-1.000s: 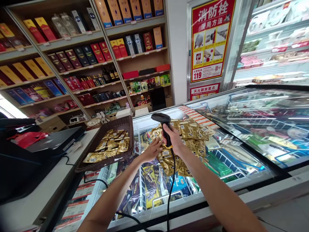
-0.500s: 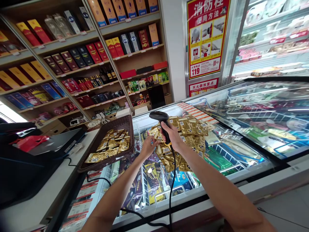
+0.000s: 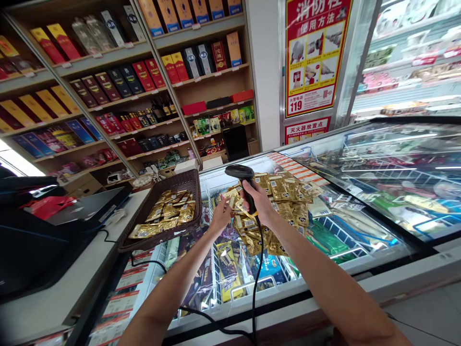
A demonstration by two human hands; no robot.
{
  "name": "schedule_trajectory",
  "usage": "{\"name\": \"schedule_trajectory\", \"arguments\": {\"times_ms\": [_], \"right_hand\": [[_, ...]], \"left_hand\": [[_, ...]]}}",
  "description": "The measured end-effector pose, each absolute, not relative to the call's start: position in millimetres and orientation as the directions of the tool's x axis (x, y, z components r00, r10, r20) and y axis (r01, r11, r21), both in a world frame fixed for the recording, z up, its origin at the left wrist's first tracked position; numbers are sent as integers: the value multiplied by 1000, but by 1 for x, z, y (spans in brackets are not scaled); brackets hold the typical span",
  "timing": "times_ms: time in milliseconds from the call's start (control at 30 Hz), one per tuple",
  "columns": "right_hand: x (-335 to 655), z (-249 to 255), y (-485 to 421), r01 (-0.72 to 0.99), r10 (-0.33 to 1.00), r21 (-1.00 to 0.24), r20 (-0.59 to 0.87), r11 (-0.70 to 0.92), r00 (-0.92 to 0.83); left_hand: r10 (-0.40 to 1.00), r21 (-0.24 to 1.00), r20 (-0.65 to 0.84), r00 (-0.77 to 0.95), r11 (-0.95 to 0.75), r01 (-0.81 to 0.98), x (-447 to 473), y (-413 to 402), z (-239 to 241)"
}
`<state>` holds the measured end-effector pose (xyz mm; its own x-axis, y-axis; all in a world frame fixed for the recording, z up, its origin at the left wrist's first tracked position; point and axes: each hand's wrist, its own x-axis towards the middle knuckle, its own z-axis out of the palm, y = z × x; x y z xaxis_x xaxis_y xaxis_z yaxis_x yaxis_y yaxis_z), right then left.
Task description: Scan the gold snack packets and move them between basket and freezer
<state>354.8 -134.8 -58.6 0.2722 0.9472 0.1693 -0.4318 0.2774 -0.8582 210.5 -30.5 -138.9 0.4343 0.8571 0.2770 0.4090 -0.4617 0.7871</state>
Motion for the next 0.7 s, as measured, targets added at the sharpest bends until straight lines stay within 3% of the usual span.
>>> {"name": "schedule_trajectory", "arguments": {"times_ms": [100, 300, 700], "right_hand": [[354, -58, -135, -436, 948, -855, 173, 279, 266], [351, -58, -136, -427, 952, -863, 170, 268, 254], [350, -59, -138, -433, 954, -863, 164, 262, 250]], "left_hand": [[822, 732, 331, 463, -534, 424, 212, -38, -134], [753, 689, 285, 593, -591, 419, 214, -40, -131], [807, 674, 226, 546, -534, 511, 221, -53, -122]]}}
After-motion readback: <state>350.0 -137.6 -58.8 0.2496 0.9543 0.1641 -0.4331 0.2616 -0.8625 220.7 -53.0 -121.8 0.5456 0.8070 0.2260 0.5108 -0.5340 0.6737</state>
